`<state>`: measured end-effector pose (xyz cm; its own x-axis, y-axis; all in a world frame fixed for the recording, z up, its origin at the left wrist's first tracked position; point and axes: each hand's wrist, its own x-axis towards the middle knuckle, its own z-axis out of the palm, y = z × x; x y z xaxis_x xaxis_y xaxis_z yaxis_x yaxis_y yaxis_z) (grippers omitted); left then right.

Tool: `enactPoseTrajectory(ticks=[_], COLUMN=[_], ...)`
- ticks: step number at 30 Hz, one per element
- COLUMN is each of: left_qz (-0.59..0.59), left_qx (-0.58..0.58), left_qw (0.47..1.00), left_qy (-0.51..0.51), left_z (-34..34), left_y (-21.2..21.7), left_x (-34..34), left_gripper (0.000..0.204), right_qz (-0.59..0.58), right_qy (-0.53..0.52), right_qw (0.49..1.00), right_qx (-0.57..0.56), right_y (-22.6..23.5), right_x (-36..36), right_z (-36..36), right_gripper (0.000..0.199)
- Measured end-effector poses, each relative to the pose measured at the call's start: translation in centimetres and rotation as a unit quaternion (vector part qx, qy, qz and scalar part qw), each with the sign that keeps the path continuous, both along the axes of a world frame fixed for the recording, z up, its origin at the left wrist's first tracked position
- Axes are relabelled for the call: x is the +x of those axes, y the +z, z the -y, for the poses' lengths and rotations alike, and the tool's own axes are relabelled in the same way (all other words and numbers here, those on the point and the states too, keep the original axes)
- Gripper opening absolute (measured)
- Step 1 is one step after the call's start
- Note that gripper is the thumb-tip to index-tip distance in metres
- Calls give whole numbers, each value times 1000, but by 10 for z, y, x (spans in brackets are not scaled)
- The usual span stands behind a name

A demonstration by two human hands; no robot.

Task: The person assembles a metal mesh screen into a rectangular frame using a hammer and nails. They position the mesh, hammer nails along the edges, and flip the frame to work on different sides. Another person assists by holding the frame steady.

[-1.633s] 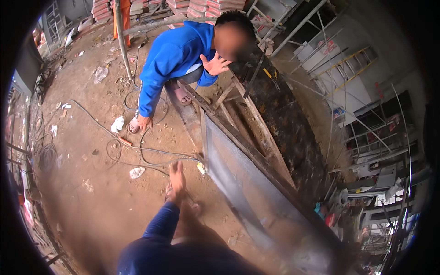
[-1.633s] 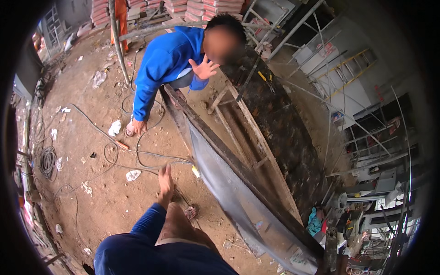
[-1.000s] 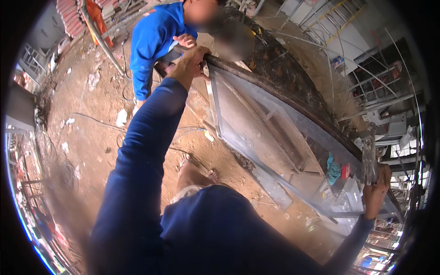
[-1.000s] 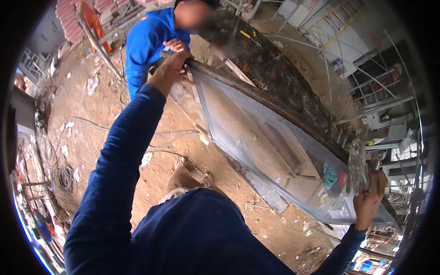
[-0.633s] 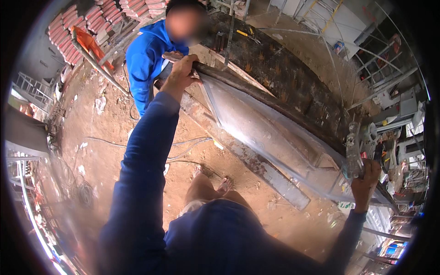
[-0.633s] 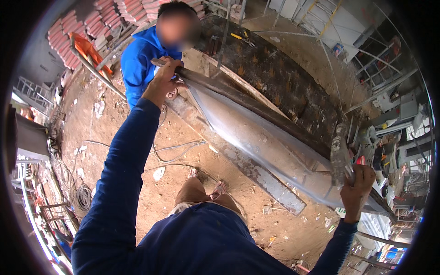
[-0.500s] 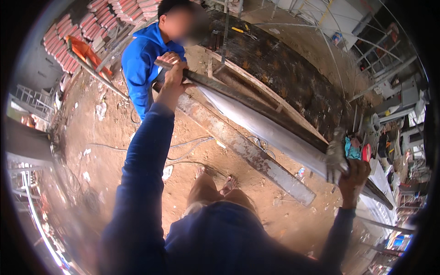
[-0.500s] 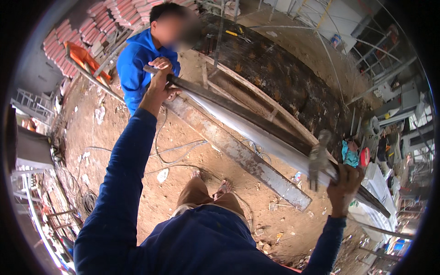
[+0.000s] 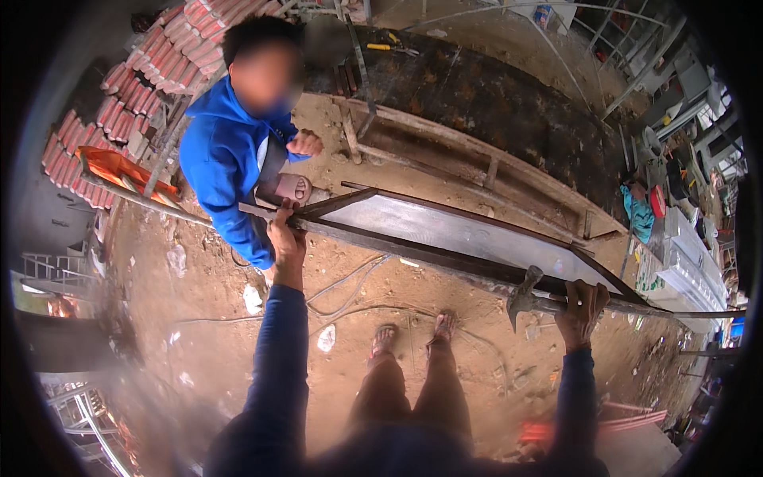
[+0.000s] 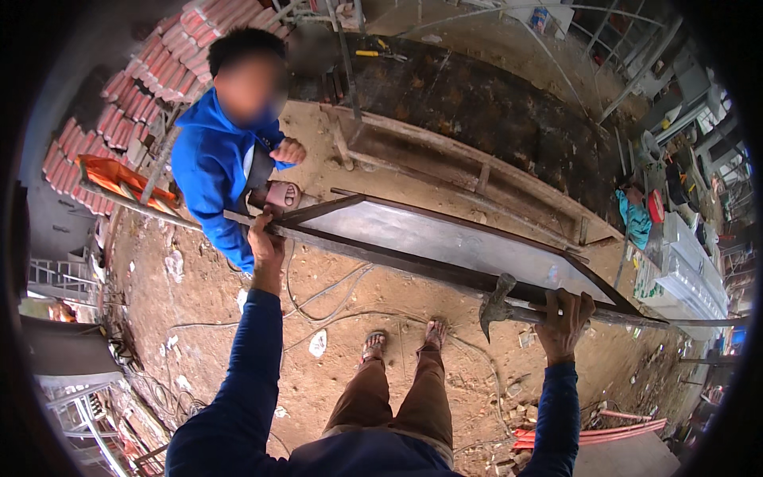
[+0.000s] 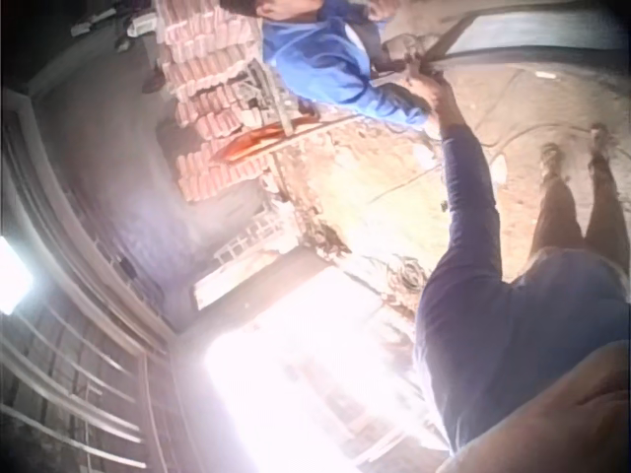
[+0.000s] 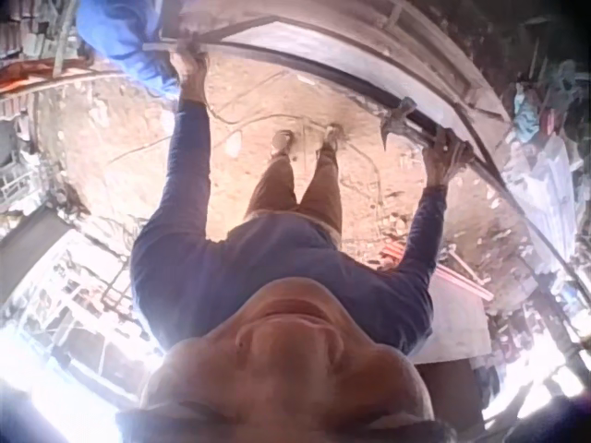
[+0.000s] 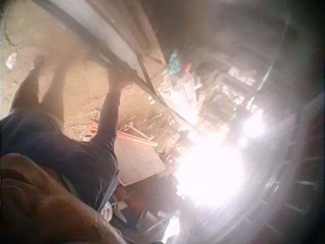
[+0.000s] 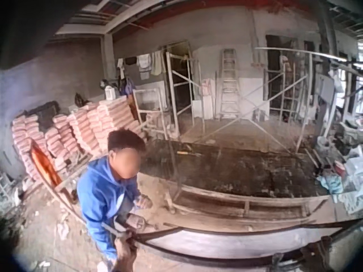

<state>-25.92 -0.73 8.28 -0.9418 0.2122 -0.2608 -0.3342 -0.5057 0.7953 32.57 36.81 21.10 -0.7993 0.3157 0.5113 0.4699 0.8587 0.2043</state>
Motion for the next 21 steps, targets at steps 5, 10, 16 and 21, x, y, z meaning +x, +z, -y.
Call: enactPoseTrajectory(ticks=[5,10,16,21], left_qz=[-1,27,45,-89], left_qx=[45,30,8,-81], left_qw=[998,999,999,990], left_qy=[40,-26,-27,-71], left_z=[28,46,79,125], left_y=[-67,-112,-160,-221], left_x=[7,11,3,-8], left_gripper=[52,60,60,66], right_qz=[21,23,34,34], right_qy=[-40,-85,-101,-110], right_qw=[999,996,994,992], right_qx=[13,-3,-29,-48], right_y=[-67,-131,-199,-247], right_x=[8,33,60,80], right_z=[51,85,126,141], right_gripper=[47,54,55,50])
